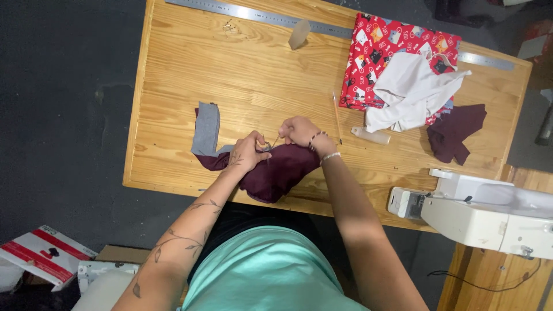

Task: Aligning and pinning two pieces of fabric together along a curved edge to prepare for sewing.

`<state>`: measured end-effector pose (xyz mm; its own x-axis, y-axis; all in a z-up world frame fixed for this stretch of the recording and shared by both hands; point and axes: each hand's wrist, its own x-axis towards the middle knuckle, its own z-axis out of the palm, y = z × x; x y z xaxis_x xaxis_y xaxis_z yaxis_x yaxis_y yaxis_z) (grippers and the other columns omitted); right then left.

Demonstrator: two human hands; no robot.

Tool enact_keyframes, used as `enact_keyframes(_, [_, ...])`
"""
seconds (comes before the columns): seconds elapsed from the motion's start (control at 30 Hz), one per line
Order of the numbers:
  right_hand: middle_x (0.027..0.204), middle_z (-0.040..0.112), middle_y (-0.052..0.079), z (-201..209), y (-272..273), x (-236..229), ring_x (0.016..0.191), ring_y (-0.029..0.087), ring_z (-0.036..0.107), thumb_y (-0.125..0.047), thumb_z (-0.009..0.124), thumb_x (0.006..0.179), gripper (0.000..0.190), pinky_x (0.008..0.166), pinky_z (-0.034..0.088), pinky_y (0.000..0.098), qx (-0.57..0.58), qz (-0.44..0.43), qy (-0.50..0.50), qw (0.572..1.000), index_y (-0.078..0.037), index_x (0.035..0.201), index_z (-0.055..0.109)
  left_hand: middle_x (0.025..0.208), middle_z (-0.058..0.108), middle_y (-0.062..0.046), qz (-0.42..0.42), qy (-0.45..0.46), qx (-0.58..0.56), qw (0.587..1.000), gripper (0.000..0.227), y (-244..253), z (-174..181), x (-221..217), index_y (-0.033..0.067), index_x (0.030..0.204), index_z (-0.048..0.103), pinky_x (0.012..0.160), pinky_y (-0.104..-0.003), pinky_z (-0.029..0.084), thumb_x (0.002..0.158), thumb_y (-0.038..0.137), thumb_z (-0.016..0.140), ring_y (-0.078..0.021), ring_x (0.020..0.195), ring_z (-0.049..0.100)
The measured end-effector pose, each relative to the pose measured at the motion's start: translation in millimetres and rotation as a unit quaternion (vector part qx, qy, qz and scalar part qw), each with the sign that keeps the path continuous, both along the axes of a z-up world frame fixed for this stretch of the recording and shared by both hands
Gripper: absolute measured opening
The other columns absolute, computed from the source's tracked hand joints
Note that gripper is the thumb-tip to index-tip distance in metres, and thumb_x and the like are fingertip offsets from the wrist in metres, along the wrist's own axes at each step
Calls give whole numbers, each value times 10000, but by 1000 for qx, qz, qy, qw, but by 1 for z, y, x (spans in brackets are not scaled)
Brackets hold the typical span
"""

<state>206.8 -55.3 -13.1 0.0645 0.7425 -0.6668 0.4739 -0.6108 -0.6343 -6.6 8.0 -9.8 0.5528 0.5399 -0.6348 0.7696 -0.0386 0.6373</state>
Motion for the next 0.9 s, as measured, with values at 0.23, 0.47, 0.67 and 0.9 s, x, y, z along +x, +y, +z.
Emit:
enact_keyframes(0.23, [639, 680, 80, 30, 59, 14, 603, 183, 700, -246, 465, 949, 302, 528, 549, 286, 29, -186, 139, 972, -154, 741, 664, 966, 764, -49, 3, 26, 4, 1000, 420, 0, 4, 0, 185, 998, 559, 899, -440, 557, 729, 242, 876, -312, 1089, 690])
enact_keyframes(0.47, [1178, 636, 109, 33, 69, 12, 1143, 304, 628, -327, 723, 916, 367, 996, 498, 432, 300, -68, -143, 941, -125, 1198, 603, 863, 696, 19, -4, 3, 19, 1000, 451, -3, -19, -1, 196, 912, 487, 764, -383, 497, 735, 318, 884, -215, 881, 640])
enact_keyframes(0.67, [990, 750, 103, 33, 7, -29, 1075, 345, 686, -344, 743, 795, 330, 973, 531, 454, -60, 67, -134, 987, -124, 1039, 714, 943, 766, -53, 17, 5, -14, 1000, 426, -2, -16, -5, 143, 917, 505, 873, -443, 565, 725, 271, 863, -334, 1051, 692])
enact_keyframes(0.9, [903, 698, -76, -23, -16, -62, 1003, 159, 692, -577, 771, 766, 464, 926, 574, 360, -60, -22, -143, 988, -278, 1101, 657, 948, 761, -74, 41, -10, -22, 999, 426, -9, -19, -10, 154, 902, 470, 860, -437, 552, 742, 293, 840, -352, 1050, 686])
